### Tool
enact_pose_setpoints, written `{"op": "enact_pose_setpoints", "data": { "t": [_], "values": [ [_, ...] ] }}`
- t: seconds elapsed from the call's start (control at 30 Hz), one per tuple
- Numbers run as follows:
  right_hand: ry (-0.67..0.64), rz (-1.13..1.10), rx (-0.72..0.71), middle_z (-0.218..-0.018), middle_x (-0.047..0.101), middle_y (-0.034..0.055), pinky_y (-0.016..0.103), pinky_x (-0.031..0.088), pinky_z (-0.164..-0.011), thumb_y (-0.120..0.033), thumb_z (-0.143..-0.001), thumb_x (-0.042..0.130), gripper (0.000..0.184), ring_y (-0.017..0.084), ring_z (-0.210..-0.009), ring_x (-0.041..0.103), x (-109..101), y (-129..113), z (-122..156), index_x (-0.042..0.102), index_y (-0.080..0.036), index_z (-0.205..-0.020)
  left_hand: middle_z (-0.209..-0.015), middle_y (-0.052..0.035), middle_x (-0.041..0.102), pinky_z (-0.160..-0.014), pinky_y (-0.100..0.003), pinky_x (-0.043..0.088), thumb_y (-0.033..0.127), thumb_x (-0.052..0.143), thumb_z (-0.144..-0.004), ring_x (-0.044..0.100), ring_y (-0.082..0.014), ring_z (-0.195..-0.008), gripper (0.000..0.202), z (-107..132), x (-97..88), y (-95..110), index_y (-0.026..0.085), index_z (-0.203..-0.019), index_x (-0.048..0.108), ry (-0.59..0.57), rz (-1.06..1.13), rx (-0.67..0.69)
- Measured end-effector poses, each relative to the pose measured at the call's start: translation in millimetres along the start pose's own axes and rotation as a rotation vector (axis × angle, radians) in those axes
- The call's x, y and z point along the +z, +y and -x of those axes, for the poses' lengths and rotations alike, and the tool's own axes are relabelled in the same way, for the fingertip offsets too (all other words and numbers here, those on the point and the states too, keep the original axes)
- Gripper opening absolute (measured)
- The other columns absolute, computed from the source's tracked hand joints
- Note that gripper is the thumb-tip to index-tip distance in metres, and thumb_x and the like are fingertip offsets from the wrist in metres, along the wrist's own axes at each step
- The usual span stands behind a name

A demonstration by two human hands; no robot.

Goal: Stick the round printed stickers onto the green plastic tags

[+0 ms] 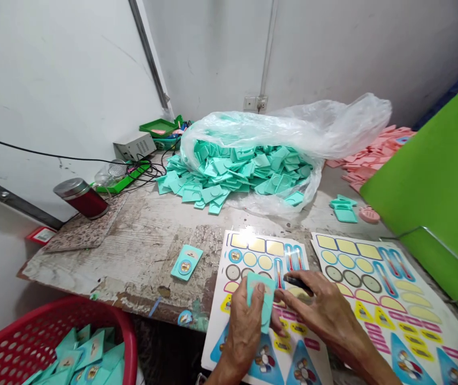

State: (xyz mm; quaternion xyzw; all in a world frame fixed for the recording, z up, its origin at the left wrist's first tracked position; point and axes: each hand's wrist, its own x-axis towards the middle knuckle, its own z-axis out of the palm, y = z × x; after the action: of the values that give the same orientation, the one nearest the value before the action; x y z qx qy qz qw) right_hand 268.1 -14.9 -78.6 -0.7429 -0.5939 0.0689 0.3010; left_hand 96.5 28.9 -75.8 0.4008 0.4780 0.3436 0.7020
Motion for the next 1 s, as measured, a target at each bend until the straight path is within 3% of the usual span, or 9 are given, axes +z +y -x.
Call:
{"op": "enact_pose_setpoints", "data": {
  "t": [0.07, 0.13, 0.27, 0.4, 0.63, 0.8, 1.0],
  "values": [
    [-0.053, -0.052, 0.008, -0.087, 0.069, 0.0049, 0.033, 0.049, -0.064, -0.053, -0.087, 0.056, 0.032, 0.022, -0.076, 0.065, 3, -1, -14, 0.064, -0.026, -0.101, -0.051, -0.0005, 0.063, -0.054, -0.027, 0.051, 0.052, 0.059, -0.084, 0.063, -0.0177, -0.049, 0.035, -8, -12.0, 9, 0.018, -0.092, 0.061, 0.0, -0.054, 0.05],
    [-0.07, -0.068, -0.014, -0.084, 0.068, 0.0043, 0.032, 0.046, -0.064, -0.046, -0.092, 0.051, 0.027, 0.02, -0.074, 0.063, 13, -7, -31, 0.061, -0.024, -0.102, -0.051, -0.0006, 0.064, -0.051, -0.024, 0.05, 0.051, 0.057, -0.085, 0.062, -0.0157, -0.047, 0.036, -17, -22.6, 19, 0.016, -0.092, 0.058, 0.054, -0.07, 0.081],
    [-0.01, 0.048, -0.195, -0.087, 0.068, 0.0051, 0.035, 0.037, -0.074, -0.028, -0.093, 0.051, 0.01, 0.022, -0.081, 0.058, 48, -22, -59, 0.058, -0.021, -0.091, -0.073, -0.0082, 0.073, -0.048, -0.023, 0.052, 0.053, 0.059, -0.082, 0.068, -0.0173, -0.055, 0.039, -31, -33.8, 21, 0.016, -0.091, 0.055, 0.168, -0.024, 0.047],
    [0.003, 0.155, -0.268, -0.087, 0.068, 0.0047, 0.035, 0.032, -0.076, -0.02, -0.092, 0.053, 0.006, 0.022, -0.084, 0.054, 75, -29, -67, 0.059, -0.02, -0.09, -0.089, -0.0121, 0.075, -0.054, -0.025, 0.056, 0.051, 0.055, -0.085, 0.073, -0.0201, -0.066, 0.036, -36, -35.7, 6, 0.016, -0.093, 0.053, 0.154, 0.001, 0.044],
    [-0.012, 0.258, -0.299, -0.075, 0.064, 0.0043, 0.034, 0.029, -0.072, -0.02, -0.091, 0.05, 0.014, 0.021, -0.076, 0.05, 78, -37, -65, 0.056, -0.02, -0.079, -0.092, -0.0142, 0.074, -0.057, -0.031, 0.057, 0.051, 0.053, -0.086, 0.073, -0.0242, -0.069, 0.035, -39, -37.1, 5, 0.017, -0.096, 0.052, 0.1, -0.013, 0.034],
    [-0.09, 0.126, -0.171, -0.075, 0.064, 0.0029, 0.032, 0.032, -0.071, -0.023, -0.087, 0.054, 0.008, 0.02, -0.075, 0.052, 78, -39, -68, 0.056, -0.021, -0.08, -0.088, -0.0134, 0.074, -0.059, -0.031, 0.057, 0.049, 0.05, -0.086, 0.073, -0.0246, -0.071, 0.035, -37, -36.3, 14, 0.017, -0.1, 0.055, 0.091, -0.081, 0.062],
    [-0.234, -0.068, 0.193, -0.067, 0.059, -0.0011, 0.028, 0.031, -0.063, -0.038, -0.075, 0.063, 0.021, 0.016, -0.065, 0.05, 72, -49, -87, 0.052, -0.021, -0.068, -0.087, -0.013, 0.074, -0.061, -0.03, 0.055, 0.046, 0.045, -0.088, 0.072, -0.023, -0.072, 0.032, -33, -35.2, 18, 0.017, -0.1, 0.053, 0.085, -0.173, 0.083]
  ]
}}
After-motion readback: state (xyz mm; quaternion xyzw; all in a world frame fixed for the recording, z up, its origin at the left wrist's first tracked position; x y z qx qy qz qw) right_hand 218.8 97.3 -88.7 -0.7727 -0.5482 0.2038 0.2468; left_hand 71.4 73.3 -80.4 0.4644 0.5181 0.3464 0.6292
